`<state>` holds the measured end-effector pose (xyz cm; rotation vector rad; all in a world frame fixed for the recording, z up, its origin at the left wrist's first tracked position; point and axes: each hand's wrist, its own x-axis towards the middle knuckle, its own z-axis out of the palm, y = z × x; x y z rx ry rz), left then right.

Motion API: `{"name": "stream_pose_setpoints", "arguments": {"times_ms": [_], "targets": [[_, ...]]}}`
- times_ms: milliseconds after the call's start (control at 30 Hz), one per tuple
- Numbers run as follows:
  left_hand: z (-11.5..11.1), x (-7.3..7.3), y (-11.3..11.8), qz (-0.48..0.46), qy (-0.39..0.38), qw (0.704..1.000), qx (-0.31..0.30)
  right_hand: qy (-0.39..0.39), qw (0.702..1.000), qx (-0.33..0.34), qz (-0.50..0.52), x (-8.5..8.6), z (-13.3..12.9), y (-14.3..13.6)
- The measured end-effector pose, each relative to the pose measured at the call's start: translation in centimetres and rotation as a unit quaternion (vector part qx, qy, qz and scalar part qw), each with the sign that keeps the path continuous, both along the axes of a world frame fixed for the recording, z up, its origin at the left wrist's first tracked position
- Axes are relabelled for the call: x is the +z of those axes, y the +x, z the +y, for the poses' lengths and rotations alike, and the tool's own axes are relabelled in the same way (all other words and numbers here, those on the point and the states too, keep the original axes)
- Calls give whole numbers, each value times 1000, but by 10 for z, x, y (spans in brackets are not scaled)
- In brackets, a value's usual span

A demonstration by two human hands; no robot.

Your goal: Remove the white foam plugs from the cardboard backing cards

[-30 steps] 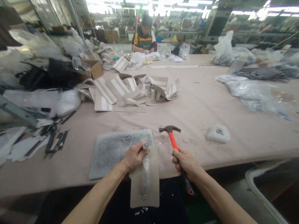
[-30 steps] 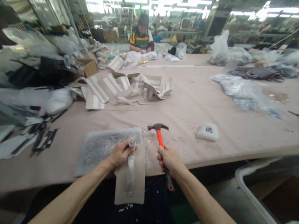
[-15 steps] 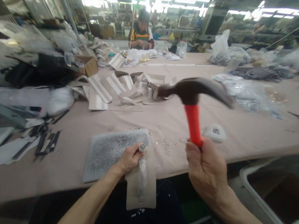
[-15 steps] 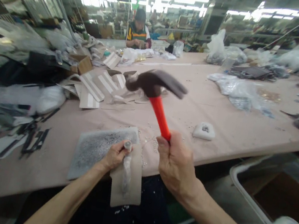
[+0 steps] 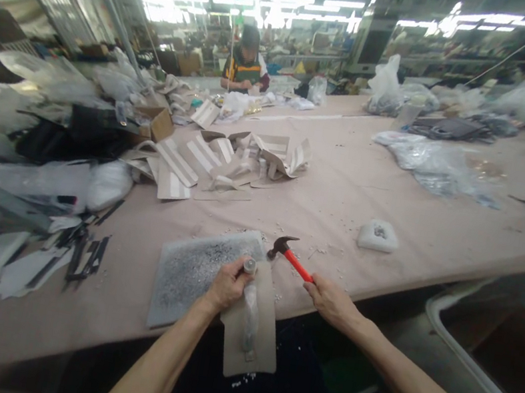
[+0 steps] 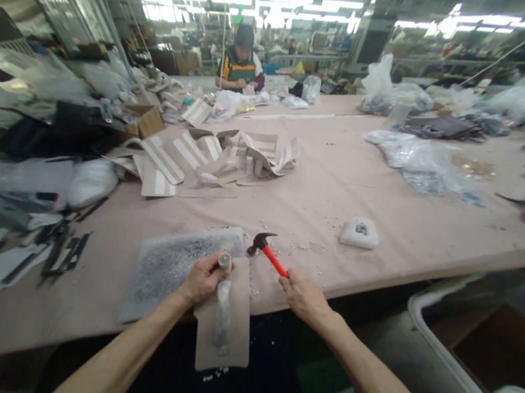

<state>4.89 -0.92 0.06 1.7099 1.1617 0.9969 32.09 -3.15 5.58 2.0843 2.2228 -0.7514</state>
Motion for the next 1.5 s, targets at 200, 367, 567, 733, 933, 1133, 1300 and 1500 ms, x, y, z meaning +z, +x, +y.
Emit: {"name": "stream_pose_setpoints", "arguments": {"times_ms": [200,367,567,733,933,1133,1300,1500], "targets": [[1,-5,-1,-33,-13,999,24,228,957,180,-7,-13,-13,-38],[5,-8,5,-85,-64,993,56,255,852,457,-14,4,-30,-89],[19,19,-9,-271,-59,925,261,249,877,399,-98,17,-18,-103],[3,73,-37,-202,68,949,233,163,966,184,-75,33,-25,-98],[-9,49,-25,-140,9,972,189,84,990,112,27,6,-50,-115],[1,5,-10,-164,-65,975,137,63,993,85,47,-3,-62,-132],[7,-11,-10,-174,-89,971,137,134,988,50,50,3,-39,-104],[8,-15,-10,-155,-81,975,139,126,987,-33,-92,-15,-3,-41]]}}
